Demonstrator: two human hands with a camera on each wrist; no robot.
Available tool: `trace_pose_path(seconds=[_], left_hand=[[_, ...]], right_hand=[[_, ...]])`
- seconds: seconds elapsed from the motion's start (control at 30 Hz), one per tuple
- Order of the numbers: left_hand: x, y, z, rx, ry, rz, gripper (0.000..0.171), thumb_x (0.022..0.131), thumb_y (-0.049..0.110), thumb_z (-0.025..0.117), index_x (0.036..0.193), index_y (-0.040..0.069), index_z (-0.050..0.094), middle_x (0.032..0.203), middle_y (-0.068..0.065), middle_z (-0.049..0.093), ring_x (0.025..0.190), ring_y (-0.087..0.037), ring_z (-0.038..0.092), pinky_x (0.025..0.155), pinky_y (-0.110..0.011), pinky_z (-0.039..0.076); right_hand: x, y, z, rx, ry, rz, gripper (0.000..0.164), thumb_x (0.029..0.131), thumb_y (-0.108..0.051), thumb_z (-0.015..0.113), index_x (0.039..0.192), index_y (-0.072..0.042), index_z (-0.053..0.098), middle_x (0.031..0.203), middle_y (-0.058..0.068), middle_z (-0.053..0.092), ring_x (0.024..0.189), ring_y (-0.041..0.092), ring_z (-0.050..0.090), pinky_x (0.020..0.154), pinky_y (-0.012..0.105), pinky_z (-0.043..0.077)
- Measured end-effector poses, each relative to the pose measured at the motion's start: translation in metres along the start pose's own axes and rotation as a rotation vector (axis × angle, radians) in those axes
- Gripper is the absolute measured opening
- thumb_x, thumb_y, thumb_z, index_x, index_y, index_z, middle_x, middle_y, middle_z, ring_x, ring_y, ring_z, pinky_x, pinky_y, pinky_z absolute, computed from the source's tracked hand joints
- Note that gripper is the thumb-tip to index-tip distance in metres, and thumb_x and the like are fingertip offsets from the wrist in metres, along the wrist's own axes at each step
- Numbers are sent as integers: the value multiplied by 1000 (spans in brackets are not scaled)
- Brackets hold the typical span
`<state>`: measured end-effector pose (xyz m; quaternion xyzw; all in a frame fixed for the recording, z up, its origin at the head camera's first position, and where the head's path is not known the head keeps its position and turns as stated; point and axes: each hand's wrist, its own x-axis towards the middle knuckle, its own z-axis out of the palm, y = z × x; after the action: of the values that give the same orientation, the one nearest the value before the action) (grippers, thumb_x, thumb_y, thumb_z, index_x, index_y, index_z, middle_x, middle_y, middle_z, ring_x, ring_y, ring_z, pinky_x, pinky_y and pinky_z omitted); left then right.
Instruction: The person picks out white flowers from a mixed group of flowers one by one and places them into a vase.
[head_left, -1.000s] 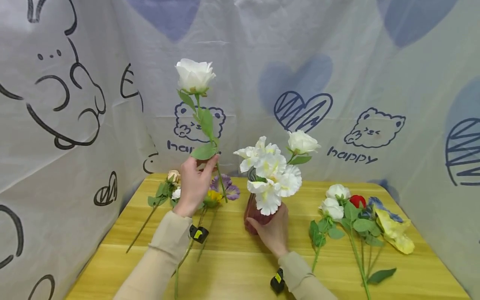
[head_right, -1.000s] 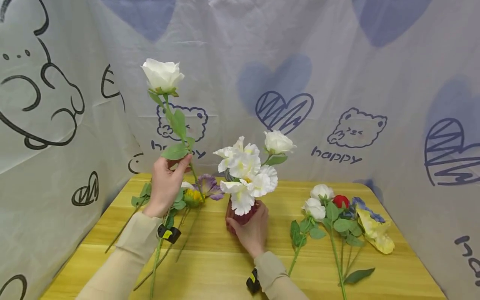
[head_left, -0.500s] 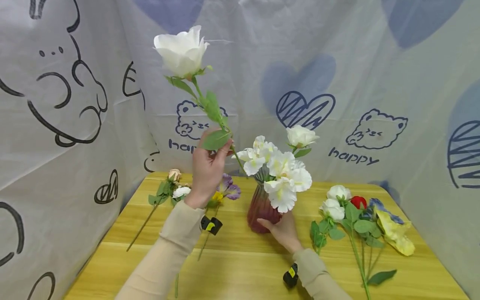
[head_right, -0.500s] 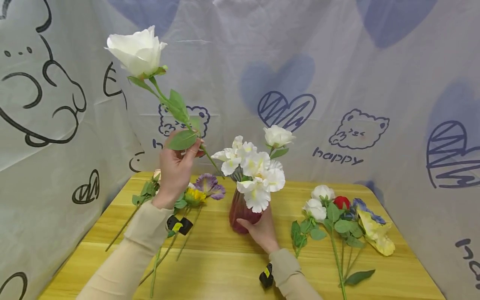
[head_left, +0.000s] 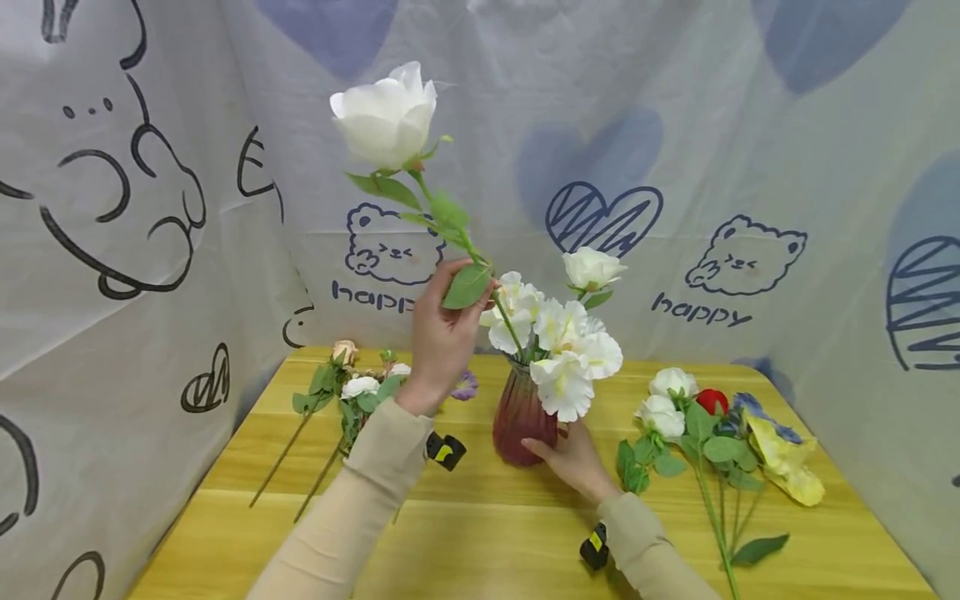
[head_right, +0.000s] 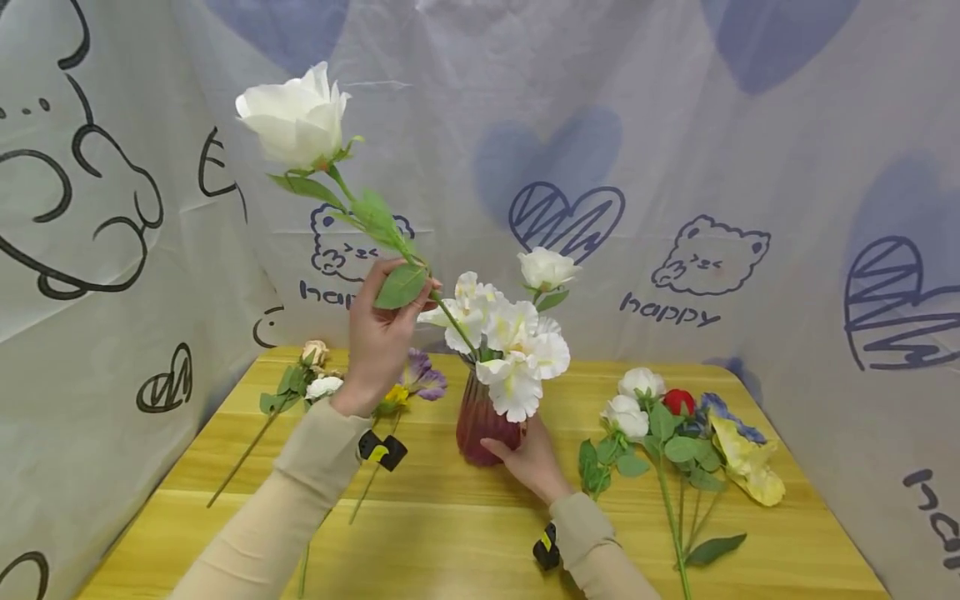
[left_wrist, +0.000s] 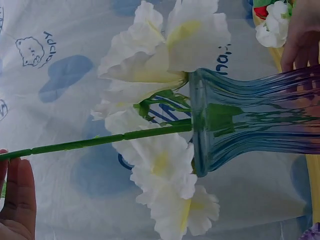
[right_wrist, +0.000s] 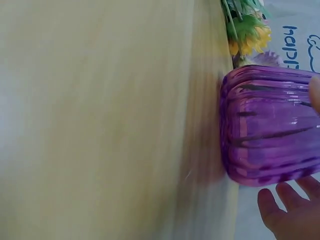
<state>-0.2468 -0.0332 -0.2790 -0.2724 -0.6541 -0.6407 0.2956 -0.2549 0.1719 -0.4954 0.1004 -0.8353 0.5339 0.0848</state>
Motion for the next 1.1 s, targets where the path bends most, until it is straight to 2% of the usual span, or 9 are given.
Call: trace_pose_path(seconds=[0.13, 0.3, 0.4, 0.6, 0.73, 0.8, 0.9, 1.03, 1.1], left_hand=[[-4, -6, 4, 14, -9, -31, 26, 96, -2, 61, 122, -4, 57, 119, -26, 66, 106, -39, 70, 89, -31, 62], [-8, -15, 10, 81, -40, -40, 22, 99, 3, 59, 120, -1, 59, 112, -23, 72, 101, -36, 73, 91, -34, 62], [-11, -21, 15, 165, -81, -27, 22, 102, 11, 57, 120, 0, 61, 110, -20, 73, 97, -33, 73, 88, -35, 63], [-19, -36, 25, 366, -153, 13, 26, 100, 1, 52, 123, -1, 64, 109, -18, 74, 95, -31, 73, 85, -37, 63], [-21, -41, 29, 494, -205, -19, 25, 100, 6, 54, 122, 6, 66, 108, -15, 77, 94, -29, 75, 84, -41, 63], [-23, -44, 31, 549, -234, -40, 25, 99, 8, 55, 122, 8, 66, 110, -15, 77, 96, -30, 76, 88, -45, 62], [-24, -47, 32, 630, -273, -63, 25, 99, 8, 57, 122, 10, 67, 109, -15, 77, 92, -33, 76, 85, -47, 61], [-25, -49, 35, 707, -342, -98, 36, 89, 1, 62, 124, 9, 66, 103, -13, 77, 86, -33, 74, 76, -45, 61], [-26, -50, 37, 756, -377, -106, 39, 86, 0, 63, 124, 9, 66, 101, -13, 77, 89, -33, 73, 78, -45, 60]], right_hand=[[-10, 5, -8, 13, 3, 13, 81, 86, -24, 81, 151, -10, 35, 149, 16, 49, 137, 39, 49, 111, 58, 47], [-22, 6, -17, 45, 15, 52, 85, 88, -25, 80, 154, -13, 28, 147, 18, 48, 137, 40, 48, 112, 56, 47], [-28, 3, -22, 28, 26, 84, 83, 88, -27, 80, 152, -10, 30, 143, 19, 50, 135, 39, 50, 111, 54, 48], [-32, 0, -28, 23, 69, 80, 75, 87, -22, 80, 148, -7, 38, 137, 18, 56, 127, 37, 57, 107, 54, 52], [-33, 1, -31, 29, 86, 74, 70, 88, -22, 79, 145, -9, 41, 134, 18, 58, 124, 36, 59, 105, 55, 52], [-34, 1, -32, 18, 86, 78, 69, 88, -23, 79, 145, -10, 42, 133, 19, 59, 123, 36, 59, 104, 55, 53], [-35, 2, -33, -3, 78, 92, 68, 89, -25, 79, 144, -12, 43, 132, 20, 59, 122, 35, 60, 103, 53, 54], [-36, 4, -33, -17, 76, 95, 67, 88, -25, 79, 144, -12, 43, 131, 20, 60, 121, 35, 60, 101, 52, 55], [-37, 6, -33, -17, 79, 90, 66, 88, -24, 79, 143, -11, 44, 130, 19, 61, 120, 35, 61, 100, 52, 55]])
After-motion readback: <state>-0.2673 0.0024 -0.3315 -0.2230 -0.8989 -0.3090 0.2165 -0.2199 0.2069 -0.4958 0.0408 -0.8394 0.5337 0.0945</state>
